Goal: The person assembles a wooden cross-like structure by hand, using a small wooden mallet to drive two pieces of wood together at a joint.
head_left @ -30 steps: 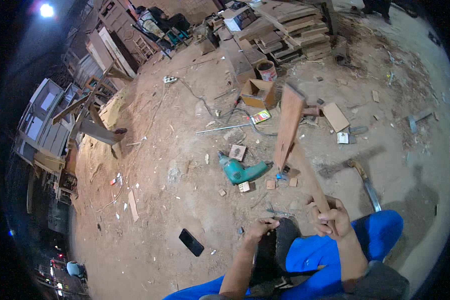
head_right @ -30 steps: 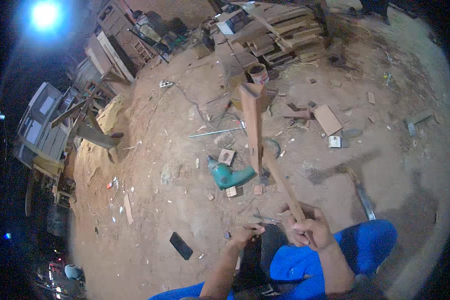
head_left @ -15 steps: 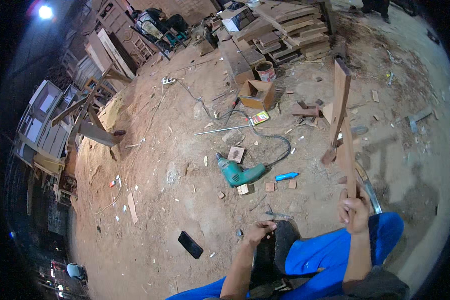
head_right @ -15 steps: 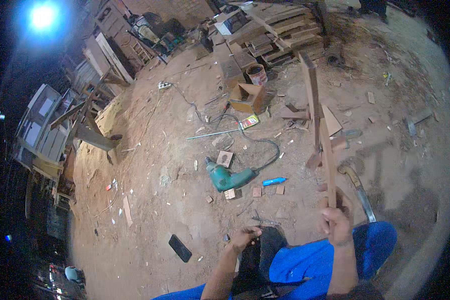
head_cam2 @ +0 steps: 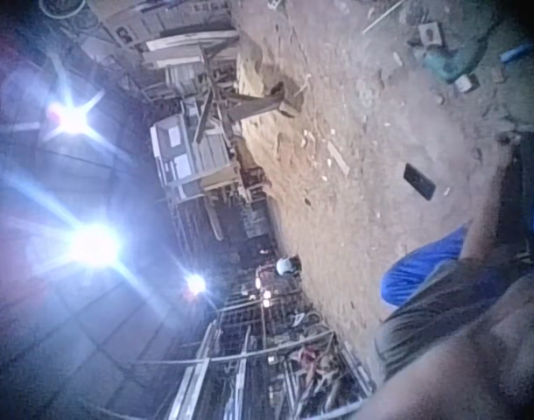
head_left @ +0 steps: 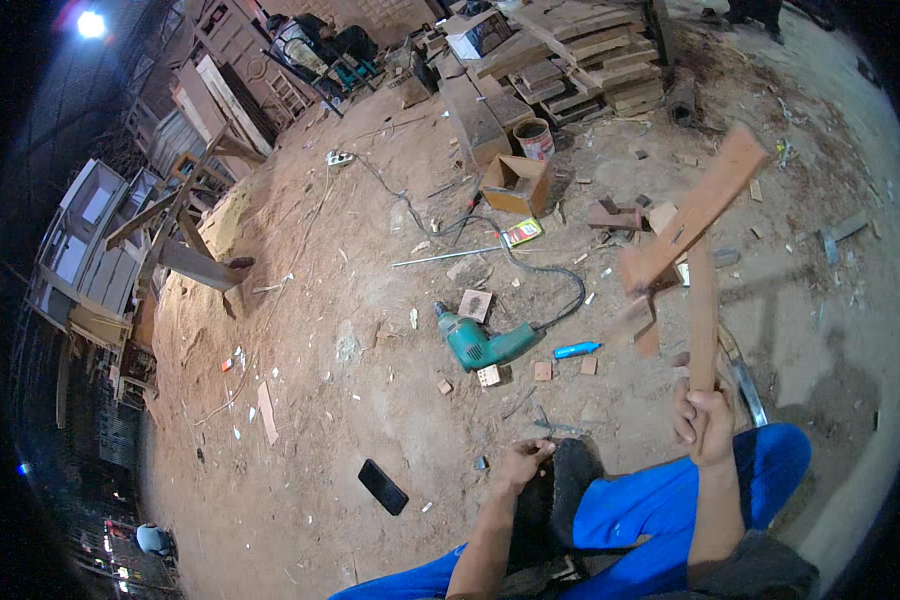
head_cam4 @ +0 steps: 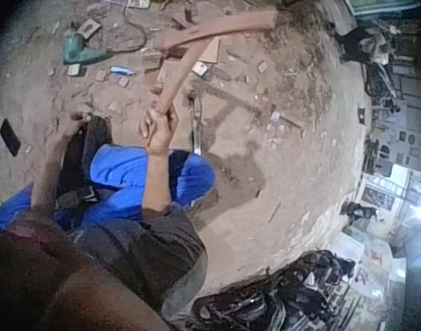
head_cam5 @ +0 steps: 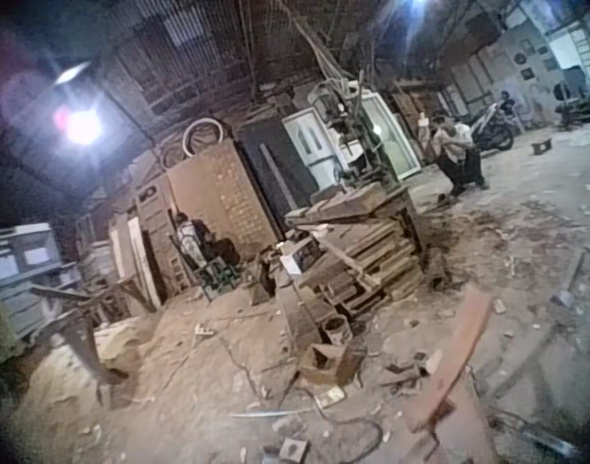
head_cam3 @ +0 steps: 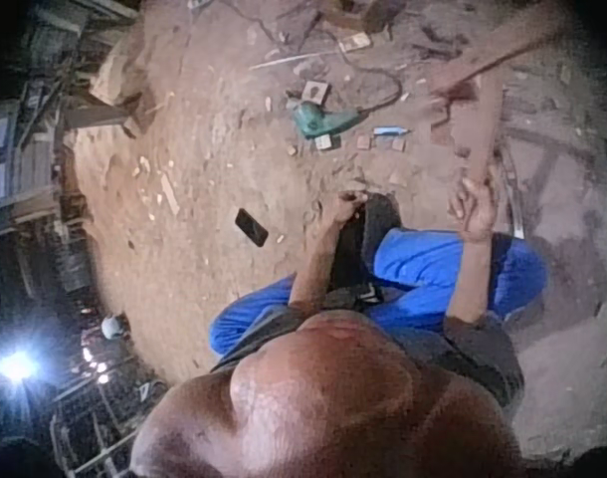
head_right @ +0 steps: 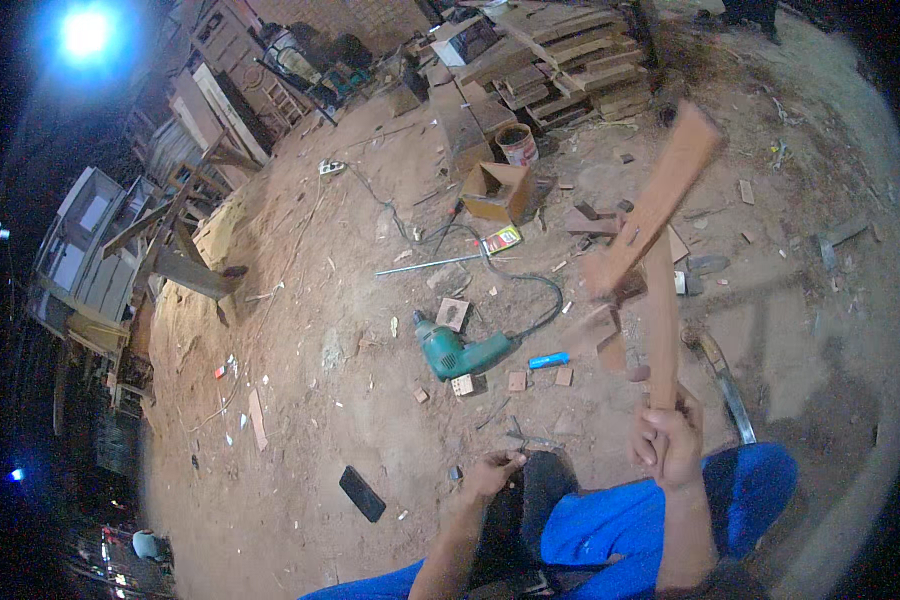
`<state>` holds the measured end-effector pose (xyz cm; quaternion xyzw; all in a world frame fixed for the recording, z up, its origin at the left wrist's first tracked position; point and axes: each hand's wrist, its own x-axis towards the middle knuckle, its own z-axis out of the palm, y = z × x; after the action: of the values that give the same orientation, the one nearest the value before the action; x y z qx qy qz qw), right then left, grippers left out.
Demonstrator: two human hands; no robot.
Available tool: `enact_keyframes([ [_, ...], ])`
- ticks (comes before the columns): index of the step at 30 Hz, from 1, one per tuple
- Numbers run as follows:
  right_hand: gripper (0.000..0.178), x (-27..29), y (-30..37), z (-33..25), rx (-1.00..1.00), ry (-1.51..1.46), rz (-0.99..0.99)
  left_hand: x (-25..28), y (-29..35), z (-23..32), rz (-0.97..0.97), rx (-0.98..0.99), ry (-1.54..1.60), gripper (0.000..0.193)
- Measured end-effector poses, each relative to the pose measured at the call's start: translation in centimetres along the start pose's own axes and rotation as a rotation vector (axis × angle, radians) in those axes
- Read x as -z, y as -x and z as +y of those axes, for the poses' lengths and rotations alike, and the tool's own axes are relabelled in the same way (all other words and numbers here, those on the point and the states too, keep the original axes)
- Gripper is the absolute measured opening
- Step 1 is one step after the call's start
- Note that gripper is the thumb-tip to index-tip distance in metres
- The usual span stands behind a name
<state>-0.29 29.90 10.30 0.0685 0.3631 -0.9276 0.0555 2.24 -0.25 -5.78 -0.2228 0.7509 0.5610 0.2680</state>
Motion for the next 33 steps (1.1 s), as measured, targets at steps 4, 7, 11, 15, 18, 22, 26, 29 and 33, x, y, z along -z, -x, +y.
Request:
enact_keyframes([
  [4, 0.051, 0.0, 0.0, -0.8, 0.058, 0.275, -0.089, -0.1, 0.3, 0.4, 0.014, 0.002, -0.040, 0.019],
  [7, 0.049, 0.2, 0.0, -0.2, -0.080, -0.256, -0.126, 0.6, -1.7, -3.5, 0.004, -0.057, 0.056, 0.020],
  [11, 0.056, 0.6, -0.3, 0.0, 0.019, 0.106, 0.037, -0.8, -0.8, -1.3, 0.076, -0.111, -0.069, 0.026],
  [15, 0.055, 0.6, 0.1, -0.2, -0.138, -0.200, -0.098, -0.2, -2.0, -4.2, 0.080, -0.116, -0.003, 0.025],
  [18, 0.055, 0.1, 0.1, 0.0, -0.011, -0.024, -0.051, 0.0, -3.0, -5.7, 0.090, -0.125, -0.059, 0.024],
  [22, 0.055, 1.3, 0.2, -0.4, 0.054, 0.219, -0.014, -0.6, -2.7, -5.2, 0.136, -0.289, -0.097, 0.018],
  [26, 0.055, 0.8, 0.3, -0.3, -0.124, -0.416, -0.086, -0.7, -1.9, -3.9, 0.041, -0.135, 0.002, 0.015],
  [29, 0.058, 0.3, 0.1, -0.2, 0.046, 0.271, 0.072, -0.8, -0.6, -3.2, 0.089, -0.253, -0.005, 0.013],
  [33, 0.053, 0.1, 0.5, -0.2, -0.071, -0.122, -0.128, -0.6, -2.3, -4.8, 0.121, -0.245, -0.043, 0.010],
])
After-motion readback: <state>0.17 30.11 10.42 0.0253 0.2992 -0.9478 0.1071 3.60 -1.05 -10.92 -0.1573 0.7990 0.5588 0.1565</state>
